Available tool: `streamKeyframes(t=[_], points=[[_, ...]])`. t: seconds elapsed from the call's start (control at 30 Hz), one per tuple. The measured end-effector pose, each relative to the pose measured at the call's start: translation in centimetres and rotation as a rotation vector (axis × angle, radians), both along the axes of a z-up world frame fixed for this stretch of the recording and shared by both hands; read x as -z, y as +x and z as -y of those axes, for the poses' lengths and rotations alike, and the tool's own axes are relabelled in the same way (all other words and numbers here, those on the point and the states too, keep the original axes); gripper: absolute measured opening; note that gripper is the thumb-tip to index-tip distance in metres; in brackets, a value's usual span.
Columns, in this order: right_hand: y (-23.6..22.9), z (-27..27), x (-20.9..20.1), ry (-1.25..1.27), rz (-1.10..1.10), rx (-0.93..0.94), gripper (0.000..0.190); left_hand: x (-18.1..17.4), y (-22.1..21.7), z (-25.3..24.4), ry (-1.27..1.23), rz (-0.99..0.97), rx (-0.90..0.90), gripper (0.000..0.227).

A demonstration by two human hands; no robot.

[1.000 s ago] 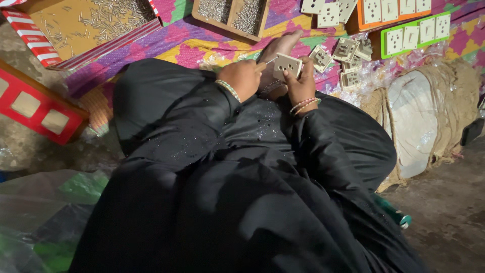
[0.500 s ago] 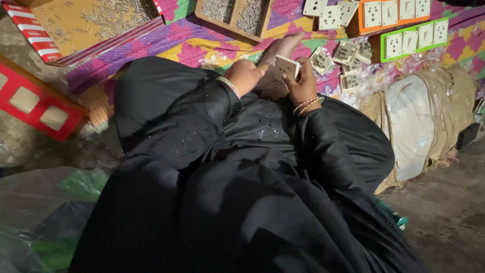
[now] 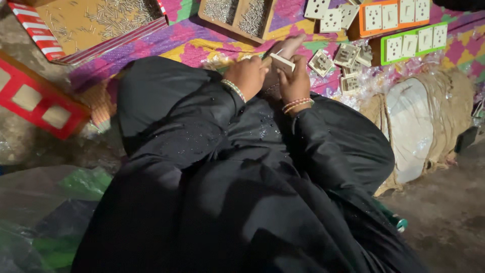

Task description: The person sits on the floor and assembles electrical components, including sockets and switches, into a multi-gang plate. They pick up individual components, insert screws into the plate, and secure the parts together. The person handles several components and a wooden box of screws, placing the assembled plate aside.

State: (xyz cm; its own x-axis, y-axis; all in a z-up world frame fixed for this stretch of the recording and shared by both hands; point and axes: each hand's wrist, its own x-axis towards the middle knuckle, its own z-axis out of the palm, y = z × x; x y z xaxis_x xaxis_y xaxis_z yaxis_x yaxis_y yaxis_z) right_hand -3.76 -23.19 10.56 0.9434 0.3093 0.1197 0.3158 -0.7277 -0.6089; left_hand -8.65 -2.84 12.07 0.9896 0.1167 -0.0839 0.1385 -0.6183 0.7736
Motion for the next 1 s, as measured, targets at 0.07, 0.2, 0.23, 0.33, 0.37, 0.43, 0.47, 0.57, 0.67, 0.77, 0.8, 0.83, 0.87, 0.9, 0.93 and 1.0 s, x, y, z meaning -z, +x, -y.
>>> streamKeyframes(t=[0.07,0.2,0.23,0.33,0.37,0.43,0.47,0.57,0.67,0.77,0.8,0.83,0.87,0.9,0.93,1.0], points=[[1.5,1.0,0.2,0.067,-0.083,0.168,0.044,-0.1,-0.4,0.0,-0.029,-0.051,0.056,0.031],[5.8,5.1,-1.6,0.432,-0.212,0.395,0.044,1.1,-0.8,-0.2,-0.053,-0.085,0.111,0.030],[6.4,6.0,-2.2,0.593,-0.282,0.417,0.045,1.7,-0.5,-0.4,-0.046,-0.109,0.110,0.030],[6.3,7.7,-3.1,0.951,-0.432,0.402,0.037,3.3,-0.3,-1.0,-0.003,-0.177,0.133,0.032],[5.8,7.8,-3.0,1.051,-0.472,0.383,0.033,3.6,-0.4,-1.4,0.029,-0.193,0.158,0.034],[5.2,7.5,-2.4,1.096,-0.554,0.386,0.030,3.6,0.2,-1.6,0.053,-0.234,0.211,0.041],[4.9,7.4,-2.0,1.121,-0.596,0.390,0.029,3.1,0.5,-1.2,0.044,-0.265,0.242,0.046],[5.6,7.4,0.0,1.047,-0.619,0.492,0.031,0.8,2.9,2.1,-0.289,0.043,0.270,0.064],[6.9,8.5,2.7,0.799,-0.544,0.580,0.039,-1.6,5.3,5.2,-0.580,0.413,0.237,0.097],[9.3,9.8,5.7,0.672,-0.553,0.560,0.038,-0.5,4.3,3.2,-0.444,0.212,0.324,0.064],[10.3,10.2,6.5,0.587,-0.533,0.522,0.037,0.8,3.0,0.6,-0.372,-0.050,0.459,0.045],[11.3,10.3,7.4,0.501,-0.514,0.485,0.037,2.1,2.3,-0.9,-0.289,-0.310,0.592,0.033],[12.5,10.3,8.0,0.417,-0.493,0.445,0.036,3.5,1.9,-1.1,-0.150,-0.373,0.536,0.036],[13.7,10.3,8.5,0.354,-0.381,0.376,0.033,4.7,1.6,-1.5,-0.185,-0.353,0.526,0.037],[15.0,9.9,9.0,0.288,-0.273,0.300,0.031,5.7,1.7,-1.8,-0.220,-0.335,0.510,0.039],[16.9,9.1,9.6,0.351,-0.282,0.306,0.032,6.8,2.2,-2.1,-0.041,-0.381,0.520,0.042]])
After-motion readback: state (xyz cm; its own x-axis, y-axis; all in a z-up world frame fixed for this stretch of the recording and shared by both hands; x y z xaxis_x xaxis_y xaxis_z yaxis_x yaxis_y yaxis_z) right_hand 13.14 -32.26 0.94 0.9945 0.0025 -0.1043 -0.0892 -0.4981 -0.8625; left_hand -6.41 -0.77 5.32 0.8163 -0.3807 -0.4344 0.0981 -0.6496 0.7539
